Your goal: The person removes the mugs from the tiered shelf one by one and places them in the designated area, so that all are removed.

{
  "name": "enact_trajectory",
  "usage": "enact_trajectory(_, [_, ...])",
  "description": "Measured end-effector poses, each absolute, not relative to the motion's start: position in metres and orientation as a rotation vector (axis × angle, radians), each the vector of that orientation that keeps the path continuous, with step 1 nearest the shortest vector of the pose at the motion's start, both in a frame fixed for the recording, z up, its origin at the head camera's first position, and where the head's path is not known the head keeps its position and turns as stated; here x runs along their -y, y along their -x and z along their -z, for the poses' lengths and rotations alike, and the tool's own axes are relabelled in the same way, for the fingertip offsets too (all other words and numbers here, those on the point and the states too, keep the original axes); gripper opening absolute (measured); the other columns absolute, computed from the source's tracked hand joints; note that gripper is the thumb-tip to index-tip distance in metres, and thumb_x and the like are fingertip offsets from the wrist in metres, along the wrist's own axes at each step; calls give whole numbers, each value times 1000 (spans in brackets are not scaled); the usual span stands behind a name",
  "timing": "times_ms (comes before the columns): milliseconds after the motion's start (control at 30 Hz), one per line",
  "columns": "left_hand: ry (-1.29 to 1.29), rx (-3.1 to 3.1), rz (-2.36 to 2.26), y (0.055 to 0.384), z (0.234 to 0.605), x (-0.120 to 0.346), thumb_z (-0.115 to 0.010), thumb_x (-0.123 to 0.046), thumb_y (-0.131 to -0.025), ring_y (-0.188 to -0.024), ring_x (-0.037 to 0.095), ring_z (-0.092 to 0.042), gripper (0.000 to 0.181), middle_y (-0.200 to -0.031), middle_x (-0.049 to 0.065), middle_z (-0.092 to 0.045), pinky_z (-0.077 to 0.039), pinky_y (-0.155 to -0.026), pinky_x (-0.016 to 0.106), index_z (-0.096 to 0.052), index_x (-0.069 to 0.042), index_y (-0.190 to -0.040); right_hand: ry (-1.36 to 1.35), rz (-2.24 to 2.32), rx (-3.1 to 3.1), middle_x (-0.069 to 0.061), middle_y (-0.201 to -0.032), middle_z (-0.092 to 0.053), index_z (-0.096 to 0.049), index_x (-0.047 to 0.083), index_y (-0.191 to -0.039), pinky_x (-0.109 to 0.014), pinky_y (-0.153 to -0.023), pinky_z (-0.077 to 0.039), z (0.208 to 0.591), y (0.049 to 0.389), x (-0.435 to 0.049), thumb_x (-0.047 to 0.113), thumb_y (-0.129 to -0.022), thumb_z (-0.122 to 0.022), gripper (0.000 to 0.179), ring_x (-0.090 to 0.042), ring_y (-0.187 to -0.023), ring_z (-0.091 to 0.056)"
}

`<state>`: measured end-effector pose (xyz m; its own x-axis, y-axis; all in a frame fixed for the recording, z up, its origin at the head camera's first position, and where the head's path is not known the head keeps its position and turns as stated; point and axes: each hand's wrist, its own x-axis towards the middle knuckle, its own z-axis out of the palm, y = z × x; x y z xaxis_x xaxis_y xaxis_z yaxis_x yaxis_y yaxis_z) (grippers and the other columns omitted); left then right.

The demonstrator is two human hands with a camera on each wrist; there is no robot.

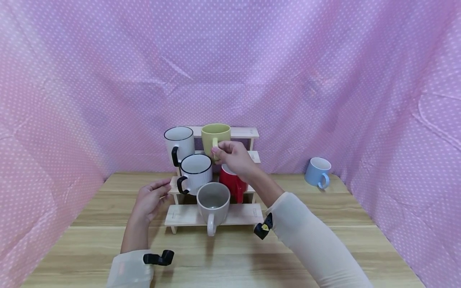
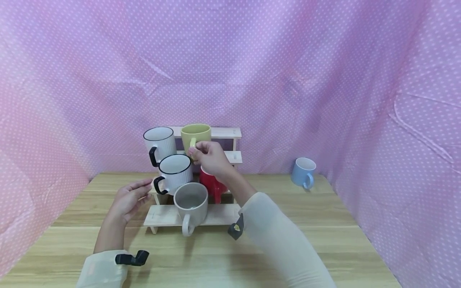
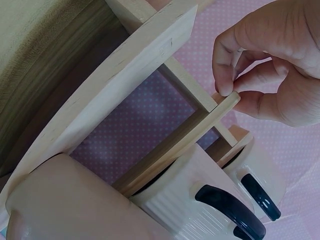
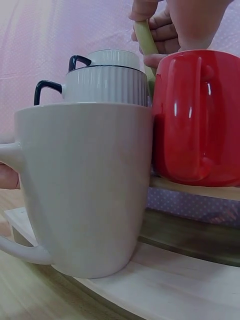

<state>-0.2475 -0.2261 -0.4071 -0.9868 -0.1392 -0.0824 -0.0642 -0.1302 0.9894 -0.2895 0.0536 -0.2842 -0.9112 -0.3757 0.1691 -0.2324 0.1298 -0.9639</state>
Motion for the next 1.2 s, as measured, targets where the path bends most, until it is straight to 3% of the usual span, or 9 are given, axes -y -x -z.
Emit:
enact_trajectory(300, [-243, 2047, 2305, 249, 411, 228, -56, -2, -103, -92, 10, -59, 46, -122, 11, -60, -57, -81, 22, -45, 13, -145, 606, 1967, -2257, -14, -110, -67, -69, 0, -115, -38, -96, -58, 288, 290, -54, 19, -102, -64, 23, -28, -103, -67])
enact_trajectory(633, [-221, 2041, 2316, 249, 409, 230, -55, -1, -103, -99, 15, -60, 45, -107, -4, -64, -56, -79, 20, -44, 13, -145, 582, 2137, -2239, -16, -106, -68, -69, -3, -111, -41, -93, -60, 292, 290, -54, 15, -102, -65, 21, -26, -97, -67])
enact_trajectory(833, [-211, 2033, 2332, 249, 409, 229, -55, 0, -103, -96, 12, -60, 46, -112, 1, -64, -56, -78, 19, -43, 14, -145, 623, 2215, -2252, -16, -101, -69, -70, -5, -107, -45, -93, -58, 287, 289, -56, 14, -102, -64, 20, -22, -95, -65])
enact_trajectory(967, [-208, 2026, 2345, 249, 407, 228, -56, 0, -103, -92, 8, -59, 47, -117, 6, -62, -56, -78, 19, -43, 14, -146, 659, 2245, -2259, -14, -98, -68, -69, -6, -107, -42, -93, -58, 282, 290, -61, 12, -102, -64, 20, -21, -97, -65])
enact_trajectory(1200, [-214, 2017, 2355, 248, 406, 228, -56, 0, -103, -91, 8, -59, 48, -115, 4, -64, -56, -78, 19, -41, 14, -147, 697, 2303, -2271, -13, -97, -67, -68, -10, -107, -36, -89, -60, 273, 292, -73, 10, -102, -63, 20, -21, -96, -65])
